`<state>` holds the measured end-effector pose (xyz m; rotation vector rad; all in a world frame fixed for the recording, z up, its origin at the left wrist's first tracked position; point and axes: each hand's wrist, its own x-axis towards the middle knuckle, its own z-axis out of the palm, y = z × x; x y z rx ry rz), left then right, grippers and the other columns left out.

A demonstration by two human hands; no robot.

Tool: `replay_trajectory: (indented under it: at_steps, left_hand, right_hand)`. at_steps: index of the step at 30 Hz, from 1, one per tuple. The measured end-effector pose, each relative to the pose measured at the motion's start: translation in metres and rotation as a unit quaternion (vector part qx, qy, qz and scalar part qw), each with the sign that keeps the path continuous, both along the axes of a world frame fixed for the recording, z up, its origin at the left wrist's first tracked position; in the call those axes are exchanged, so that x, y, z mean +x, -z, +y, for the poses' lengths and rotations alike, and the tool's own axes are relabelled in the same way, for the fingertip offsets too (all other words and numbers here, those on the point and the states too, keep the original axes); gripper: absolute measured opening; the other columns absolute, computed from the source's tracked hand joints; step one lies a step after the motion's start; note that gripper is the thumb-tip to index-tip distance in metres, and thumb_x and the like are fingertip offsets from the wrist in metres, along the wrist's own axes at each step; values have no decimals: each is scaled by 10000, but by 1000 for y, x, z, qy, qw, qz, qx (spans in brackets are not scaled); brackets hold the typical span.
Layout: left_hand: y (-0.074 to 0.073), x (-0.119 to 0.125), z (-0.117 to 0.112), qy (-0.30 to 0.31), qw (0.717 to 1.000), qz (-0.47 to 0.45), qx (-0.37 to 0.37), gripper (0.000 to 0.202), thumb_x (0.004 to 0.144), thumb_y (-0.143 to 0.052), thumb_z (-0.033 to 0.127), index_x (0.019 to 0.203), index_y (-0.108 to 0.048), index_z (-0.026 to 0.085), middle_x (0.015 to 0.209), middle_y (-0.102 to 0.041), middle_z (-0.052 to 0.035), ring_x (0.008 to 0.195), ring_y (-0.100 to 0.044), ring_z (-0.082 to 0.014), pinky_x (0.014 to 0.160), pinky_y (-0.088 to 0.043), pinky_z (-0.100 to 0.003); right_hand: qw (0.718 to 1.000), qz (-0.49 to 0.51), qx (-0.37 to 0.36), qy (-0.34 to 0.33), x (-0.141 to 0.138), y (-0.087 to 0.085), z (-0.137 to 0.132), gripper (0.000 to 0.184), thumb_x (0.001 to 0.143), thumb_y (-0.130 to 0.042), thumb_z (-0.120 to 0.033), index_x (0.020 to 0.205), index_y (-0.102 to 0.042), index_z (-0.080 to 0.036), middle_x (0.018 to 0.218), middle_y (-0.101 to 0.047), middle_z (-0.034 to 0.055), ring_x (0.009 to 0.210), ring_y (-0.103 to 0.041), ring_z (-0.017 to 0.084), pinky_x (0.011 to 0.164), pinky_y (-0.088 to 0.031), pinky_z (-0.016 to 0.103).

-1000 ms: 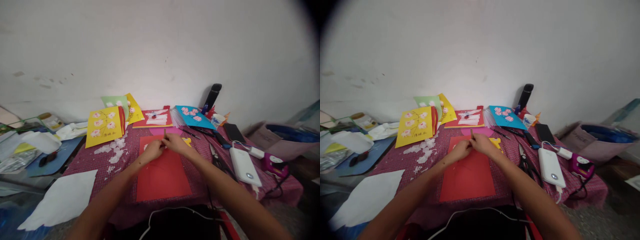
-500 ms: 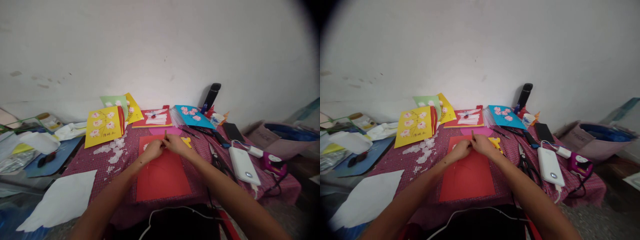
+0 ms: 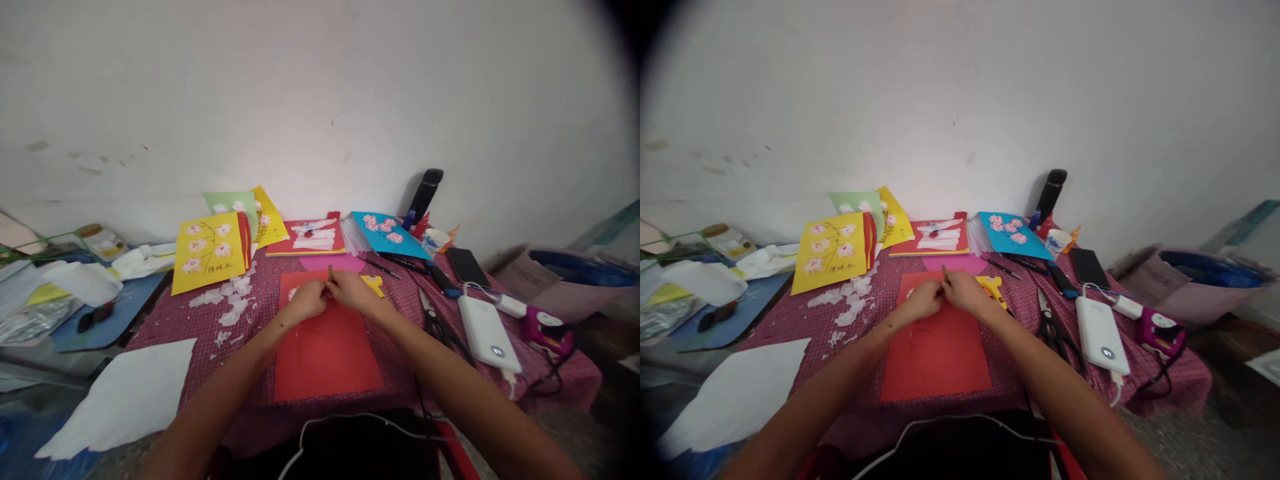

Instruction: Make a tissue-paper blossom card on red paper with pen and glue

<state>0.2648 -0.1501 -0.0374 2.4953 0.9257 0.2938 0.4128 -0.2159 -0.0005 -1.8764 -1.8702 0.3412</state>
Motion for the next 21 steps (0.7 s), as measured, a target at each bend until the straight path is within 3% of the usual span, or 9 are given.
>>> replay_trajectory:
  at_steps: [7,13,21]
  left_hand:
    - [-7,-1,-2,8,1000,-10,4,348,787,-549,107,1087,-708,183,1066,-746,-109,944,-688,-248,761,-486,-295]
    - [-3,1,0,1,1000,9,9,255,810,-578,175,1020,-722,174,984,-754,-120,871,-694,-259,708,-478,-303]
    - [-3,3,-2,-2,999,27,20,254,885,-519,210,1013,-735,171,1001,-754,-133,883,-702,-255,745,-491,-311]
  right_hand:
    - [1000,18,11,-6,7,4,-1,208,936,-545,-165,844,-732,-165,864,-770,79,733,-671,161,619,-384,223]
    - [999,24,25,6,7,6,-2,181,920,-567,-173,820,-717,-167,825,-763,72,709,-663,163,600,-366,230]
    - [998,43,44,5,7,11,-2,160,902,-576,-172,813,-709,-162,827,-763,79,707,-663,164,607,-386,229]
